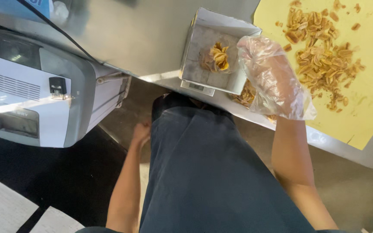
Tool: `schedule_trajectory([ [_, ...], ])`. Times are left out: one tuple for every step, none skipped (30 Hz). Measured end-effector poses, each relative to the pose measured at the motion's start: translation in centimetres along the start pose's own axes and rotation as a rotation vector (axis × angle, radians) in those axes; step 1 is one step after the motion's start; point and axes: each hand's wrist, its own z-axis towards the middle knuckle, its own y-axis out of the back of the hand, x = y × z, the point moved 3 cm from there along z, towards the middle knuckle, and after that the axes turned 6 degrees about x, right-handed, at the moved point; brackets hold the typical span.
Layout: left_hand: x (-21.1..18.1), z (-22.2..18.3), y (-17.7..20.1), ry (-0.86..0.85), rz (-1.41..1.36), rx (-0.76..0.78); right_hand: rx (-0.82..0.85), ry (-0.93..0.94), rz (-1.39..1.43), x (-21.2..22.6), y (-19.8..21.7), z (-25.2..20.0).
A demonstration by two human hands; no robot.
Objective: The person scoops dried banana chips from a large pile on a yellow sheet into small clear plastic bags. They then place the filled bags into a white cardboard box. The person wears a disposable glove on their right hand while handling the chips.
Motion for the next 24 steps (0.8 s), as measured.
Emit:
schedule_trajectory([
  [-0.4, 0.4, 1.3, -0.064, -0.386, -0.017, -0.001, -0.049, 0.105, -0.6, -0.5, 0.3],
  [-0.7, 0.8, 2.6, -0.125, -0.770, -0.037, 0.091, -0.086, 0.002, -1.3, -1.5, 0.6],
  [-1.2, 1.0, 3.7, -0.147, -0.776, -0.071, 0.184, -0.123, -0.100, -2.4, -2.5, 1.4],
  [-1.8, 1.2, 4.7, -0.173, -0.775, -0.101, 0.271, -0.164, -0.202, -3.8, -3.6, 2.1],
  [-2.4, 1.2, 5.3, -0.200, -0.775, -0.132, 0.358, -0.205, -0.303, -5.4, -4.8, 2.9],
  [-3.0, 1.2, 5.3, -0.207, -0.749, -0.123, 0.448, -0.246, -0.403, -7.1, -6.0, 3.6],
  [-3.6, 1.2, 5.1, -0.214, -0.724, -0.114, 0.539, -0.285, -0.503, -8.8, -7.2, 3.9],
  [-4.1, 1.3, 4.8, -0.224, -0.700, -0.110, 0.465, -0.191, -0.513, -9.8, -8.2, 4.5],
  [-4.6, 1.4, 4.2, -0.220, -0.665, -0.086, 0.391, -0.096, -0.522, -10.5, -9.2, 4.9],
  [-4.8, 1.5, 3.6, -0.216, -0.630, -0.066, 0.316, 0.002, -0.529, -11.1, -9.9, 5.4],
  [-5.0, 1.8, 3.1, -0.212, -0.595, -0.047, 0.387, -0.049, -0.507, -12.1, -10.7, 5.9],
  [-4.6, 1.8, 2.4, -0.210, -0.524, -0.057, 0.465, -0.100, -0.477, -12.7, -11.7, 5.7],
  [-4.1, 1.8, 1.7, -0.209, -0.454, -0.067, 0.542, -0.151, -0.448, -13.1, -12.5, 5.4],
  [-3.6, 1.9, 1.2, -0.211, -0.381, -0.074, 0.538, -0.145, -0.490, -13.1, -12.9, 5.2],
  [-2.9, 2.0, 0.8, -0.168, -0.412, -0.049, 0.534, -0.140, -0.532, -13.0, -13.3, 5.0],
  [-2.3, 2.2, 0.4, -0.127, -0.447, -0.027, 0.529, -0.129, -0.578, -12.9, -13.4, 5.2],
  [-1.9, 2.3, 0.2, -0.085, -0.482, -0.005, 0.544, -0.220, -0.500, -13.0, -13.4, 5.2],
  [-1.6, 2.4, 0.1, -0.100, -0.491, -0.007, 0.557, -0.309, -0.420, -13.0, -13.5, 5.3],
  [-1.3, 2.6, 0.2, -0.115, -0.501, -0.009, 0.568, -0.397, -0.340, -13.1, -13.4, 5.4],
  [-1.2, 2.8, 0.4, -0.130, -0.509, -0.013, 0.576, -0.347, -0.369, -12.8, -13.4, 5.8],
  [-1.0, 3.0, 0.6, -0.098, -0.568, 0.013, 0.583, -0.297, -0.397, -12.5, -13.2, 6.1],
  [-0.8, 3.1, 0.7, -0.064, -0.624, 0.043, 0.592, -0.250, -0.423, -12.2, -13.1, 6.1],
  [-0.6, 3.3, 0.9, -0.029, -0.679, 0.073, 0.550, -0.199, -0.408, -11.8, -12.7, 6.1],
  [-0.7, 3.5, 1.3, -0.036, -0.679, 0.060, 0.505, -0.151, -0.392, -11.4, -12.3, 5.9],
])
